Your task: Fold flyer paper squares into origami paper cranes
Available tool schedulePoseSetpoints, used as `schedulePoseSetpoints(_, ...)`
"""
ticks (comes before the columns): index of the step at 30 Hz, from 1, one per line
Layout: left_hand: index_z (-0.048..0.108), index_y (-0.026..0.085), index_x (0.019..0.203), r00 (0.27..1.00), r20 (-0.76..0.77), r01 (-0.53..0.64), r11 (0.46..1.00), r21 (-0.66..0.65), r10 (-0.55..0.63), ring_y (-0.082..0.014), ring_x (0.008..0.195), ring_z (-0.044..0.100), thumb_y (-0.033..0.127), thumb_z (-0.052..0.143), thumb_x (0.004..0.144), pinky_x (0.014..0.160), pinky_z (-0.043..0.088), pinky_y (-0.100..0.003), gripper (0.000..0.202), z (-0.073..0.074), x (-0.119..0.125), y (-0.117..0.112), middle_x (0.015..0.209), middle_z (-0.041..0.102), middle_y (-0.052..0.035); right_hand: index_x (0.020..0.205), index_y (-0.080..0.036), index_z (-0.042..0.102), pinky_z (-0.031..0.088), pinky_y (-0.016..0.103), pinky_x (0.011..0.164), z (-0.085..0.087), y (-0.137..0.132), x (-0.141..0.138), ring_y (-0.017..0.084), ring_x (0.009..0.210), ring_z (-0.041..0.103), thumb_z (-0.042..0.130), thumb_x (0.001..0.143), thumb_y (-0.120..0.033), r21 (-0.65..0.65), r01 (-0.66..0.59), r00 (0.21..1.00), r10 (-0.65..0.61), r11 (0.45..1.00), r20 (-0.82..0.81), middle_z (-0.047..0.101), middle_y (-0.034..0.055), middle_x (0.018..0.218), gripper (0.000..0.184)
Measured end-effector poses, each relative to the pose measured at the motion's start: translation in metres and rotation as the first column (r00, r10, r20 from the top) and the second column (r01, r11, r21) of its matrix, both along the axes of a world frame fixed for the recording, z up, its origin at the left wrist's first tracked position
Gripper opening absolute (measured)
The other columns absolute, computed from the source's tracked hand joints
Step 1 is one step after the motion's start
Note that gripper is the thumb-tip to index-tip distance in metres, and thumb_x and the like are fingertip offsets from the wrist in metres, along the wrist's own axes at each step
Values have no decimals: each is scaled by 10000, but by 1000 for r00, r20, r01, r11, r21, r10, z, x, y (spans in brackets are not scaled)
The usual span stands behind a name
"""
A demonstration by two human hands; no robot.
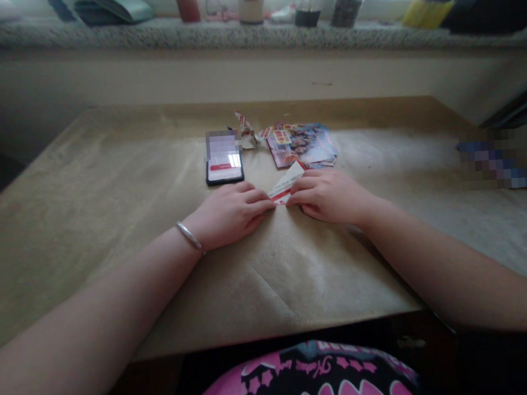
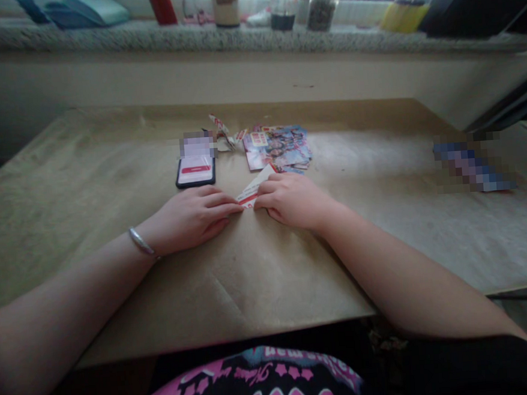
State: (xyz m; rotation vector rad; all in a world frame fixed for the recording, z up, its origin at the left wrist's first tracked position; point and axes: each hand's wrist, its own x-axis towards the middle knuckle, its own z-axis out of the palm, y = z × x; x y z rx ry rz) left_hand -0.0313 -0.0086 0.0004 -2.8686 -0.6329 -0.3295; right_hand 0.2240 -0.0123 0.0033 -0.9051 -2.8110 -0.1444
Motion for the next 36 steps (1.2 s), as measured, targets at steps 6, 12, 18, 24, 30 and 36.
schedulePoseSetpoints(6, 623, 213, 1215, 999, -31, -20, 1000, -3, 20, -204, 975, 593, 250, 424, 965, 846, 492, -327, 321, -2, 2, -1, 1124, 679, -55, 1027, -249, 735, 411, 348, 826, 0, 1, 1, 223, 920, 583, 479, 883, -202, -10, 10, 1000, -10, 1000, 15, 708, 69, 1031, 297)
schedulePoseSetpoints(12, 624, 214, 1202, 999, -48, 0, 999, -35, -2, -186, 1002, 600, 257, 414, 973, 872, 485, -303, 312, 2, 0, 0, 1132, 681, -54, 1010, -266, 737, 412, 347, 842, 2, 1, 8, 217, 919, 591, 496, 870, -192, -4, 12, 1000, -12, 1000, 11, 716, 46, 1029, 289)
schedulePoseSetpoints(18, 633, 202, 1193, 999, -19, 36, 997, -62, -37, -190, 1024, 610, 225, 433, 955, 880, 497, -301, 312, 4, -3, 3, 1161, 686, -56, 981, -266, 743, 417, 336, 817, 2, 0, 14, 207, 901, 603, 518, 855, -174, 6, 2, 1000, -2, 1000, -8, 723, 31, 1032, 273)
schedulePoseSetpoints(24, 655, 197, 1165, 999, -1, 54, 995, -85, -54, -190, 1023, 624, 199, 440, 941, 864, 518, -304, 310, 7, -4, 4, 1174, 691, -55, 998, -257, 737, 413, 322, 800, 3, 1, 16, 198, 887, 605, 519, 864, -178, 13, -2, 1000, 2, 1000, 1, 726, 29, 1019, 268)
schedulePoseSetpoints(30, 660, 202, 1170, 999, -27, 39, 990, -133, -42, -186, 1068, 618, 183, 422, 941, 907, 522, -306, 330, 8, -7, 5, 1209, 684, -30, 998, -259, 726, 408, 328, 826, 0, 3, 23, 200, 935, 602, 514, 885, -181, 36, -33, 999, 33, 999, 2, 727, 21, 1052, 253)
schedulePoseSetpoints(36, 667, 235, 1173, 997, -73, -12, 983, -183, -2, -188, 1079, 622, 158, 465, 895, 927, 521, -319, 352, 13, -13, 4, 1227, 679, -4, 1043, -246, 708, 402, 346, 866, -6, 4, 18, 209, 994, 589, 478, 932, -208, 109, -58, 998, 61, 992, -25, 716, 26, 1110, 259)
